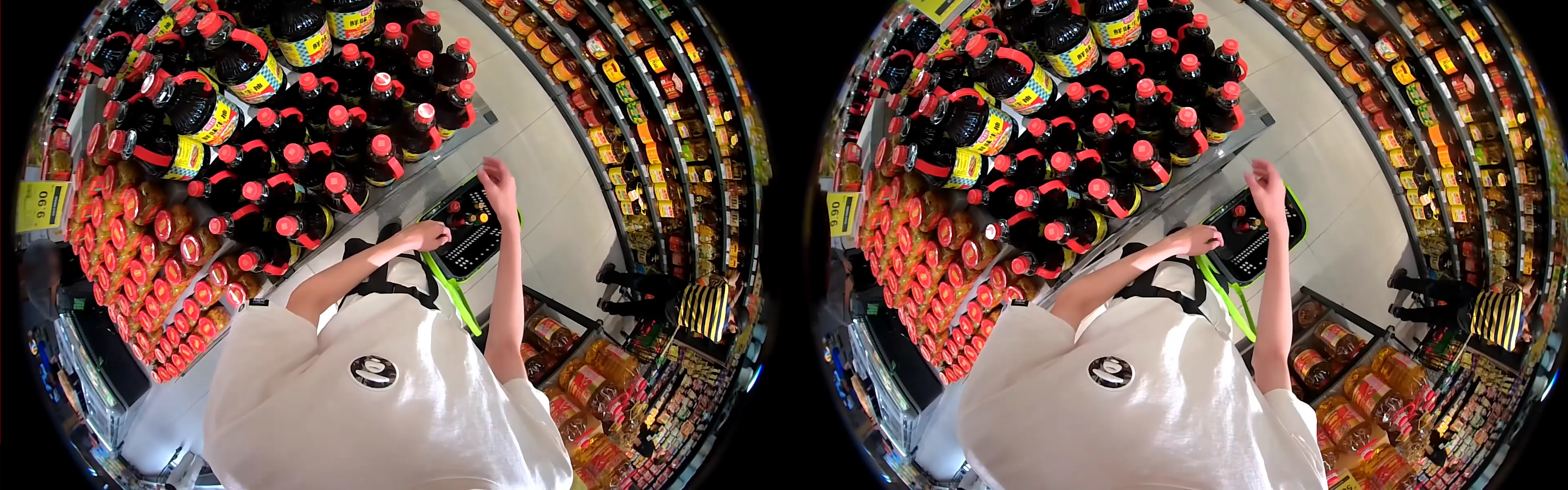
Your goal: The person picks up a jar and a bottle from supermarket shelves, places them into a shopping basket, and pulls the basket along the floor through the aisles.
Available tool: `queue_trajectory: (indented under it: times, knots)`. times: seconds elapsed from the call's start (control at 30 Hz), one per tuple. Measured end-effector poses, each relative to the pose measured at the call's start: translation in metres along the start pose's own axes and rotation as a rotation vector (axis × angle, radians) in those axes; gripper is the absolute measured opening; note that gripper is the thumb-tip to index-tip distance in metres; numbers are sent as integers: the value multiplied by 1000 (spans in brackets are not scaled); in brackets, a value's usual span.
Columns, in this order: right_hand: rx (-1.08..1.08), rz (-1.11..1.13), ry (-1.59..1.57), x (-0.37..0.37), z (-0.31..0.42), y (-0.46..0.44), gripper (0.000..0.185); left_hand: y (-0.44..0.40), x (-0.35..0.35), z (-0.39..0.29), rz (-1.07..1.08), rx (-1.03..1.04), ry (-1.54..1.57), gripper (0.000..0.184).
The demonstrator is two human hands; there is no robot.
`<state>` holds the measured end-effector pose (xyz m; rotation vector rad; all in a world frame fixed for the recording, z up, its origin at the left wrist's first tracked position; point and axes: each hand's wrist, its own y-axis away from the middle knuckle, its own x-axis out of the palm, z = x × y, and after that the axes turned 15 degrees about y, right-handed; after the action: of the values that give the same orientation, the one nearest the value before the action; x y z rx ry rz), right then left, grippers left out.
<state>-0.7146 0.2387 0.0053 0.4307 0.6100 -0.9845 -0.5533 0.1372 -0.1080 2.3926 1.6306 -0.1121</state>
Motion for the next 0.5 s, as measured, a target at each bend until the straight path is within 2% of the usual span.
queue_trajectory:
  times: [0.17, 0.3, 0.37, 0.4, 0.5]
  knots:
    - [-75, -249, 14, 31, 29, -74, 45, 9, -6, -17, -81, 11, 90, 19]
    - [3, -182, 22, 42, 57, -115, 51, 15, -13, -20, -215, 93, 133, 15]
    - [164, -195, 77, 46, 58, -123, 57, 20, -15, -21, -227, -35, 162, 15]
    - [188, -157, 128, 47, 53, -127, 62, 23, -16, -17, -259, 0, 143, 16]
    - [182, -91, 199, 49, 53, -129, 61, 29, -21, -8, -295, -28, 152, 18]
